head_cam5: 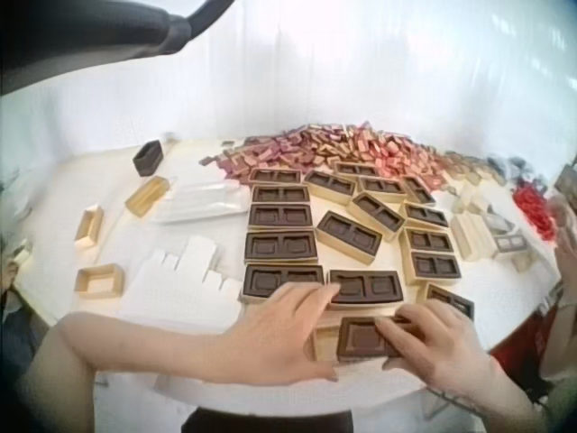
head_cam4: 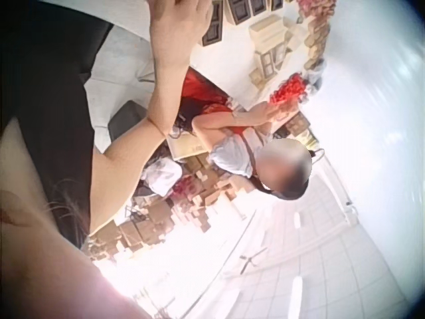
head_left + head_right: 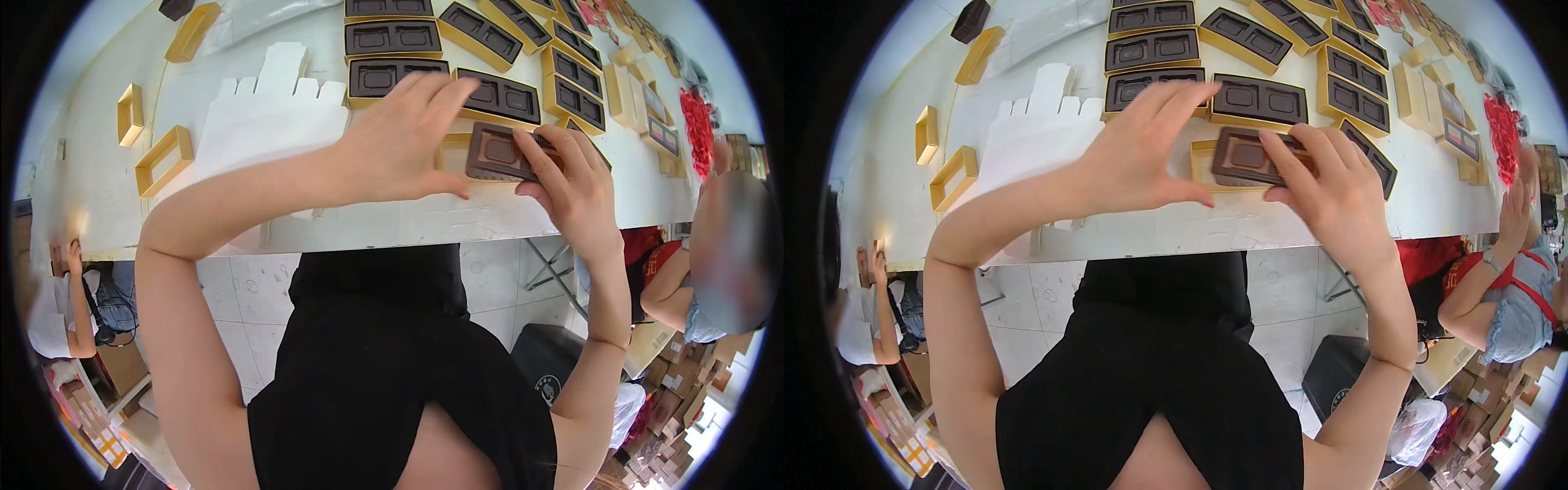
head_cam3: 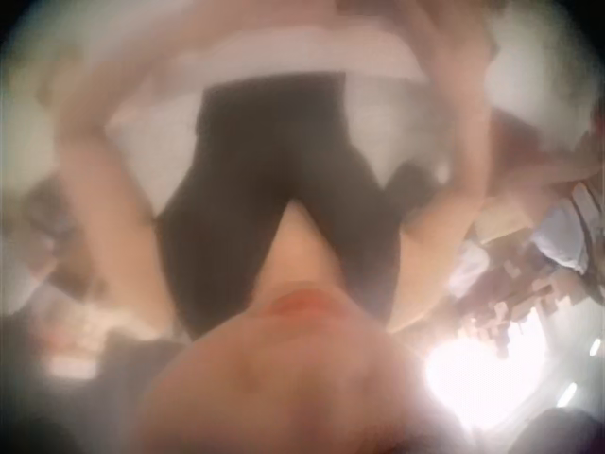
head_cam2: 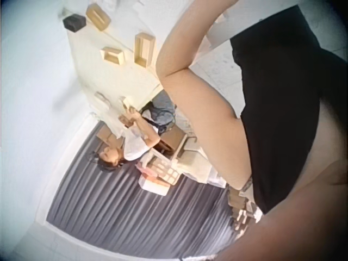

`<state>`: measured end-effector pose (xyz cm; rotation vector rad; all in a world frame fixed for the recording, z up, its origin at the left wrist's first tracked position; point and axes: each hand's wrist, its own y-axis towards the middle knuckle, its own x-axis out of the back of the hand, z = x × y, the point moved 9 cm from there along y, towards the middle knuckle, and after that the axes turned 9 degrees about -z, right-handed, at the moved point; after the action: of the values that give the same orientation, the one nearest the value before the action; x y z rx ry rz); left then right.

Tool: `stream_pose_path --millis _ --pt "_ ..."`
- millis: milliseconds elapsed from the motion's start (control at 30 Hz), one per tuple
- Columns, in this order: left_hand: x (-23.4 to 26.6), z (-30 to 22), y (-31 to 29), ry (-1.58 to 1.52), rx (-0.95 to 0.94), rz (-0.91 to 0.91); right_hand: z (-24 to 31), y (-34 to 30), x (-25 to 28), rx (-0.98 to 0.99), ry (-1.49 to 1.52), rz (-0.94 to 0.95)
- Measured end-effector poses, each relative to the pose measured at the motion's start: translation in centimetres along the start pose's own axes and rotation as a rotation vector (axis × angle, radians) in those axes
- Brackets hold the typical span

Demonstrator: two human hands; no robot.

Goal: The person assembles makeup palettes by placing dark plastic inserts into gold-colored boxes and then inserting small colored pans into the compartments. The person handles the components one at a time and arranges the finished palettes on the table.

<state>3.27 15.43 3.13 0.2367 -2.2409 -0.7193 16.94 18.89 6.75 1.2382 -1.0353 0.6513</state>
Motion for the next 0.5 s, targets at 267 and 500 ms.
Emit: stream_pose_path --millis 267,500 --pt "-3.0 1.5 -2.8 -0.087 0.084 0.098 -0.5 -1.6 -4.9 -0.054 0.387 -0.13" --pt "-2.7 0.6 -2.5 -0.042 0.041 0.09 0.0 -1.6 -5.3 -0.052 0.32 -0.039"
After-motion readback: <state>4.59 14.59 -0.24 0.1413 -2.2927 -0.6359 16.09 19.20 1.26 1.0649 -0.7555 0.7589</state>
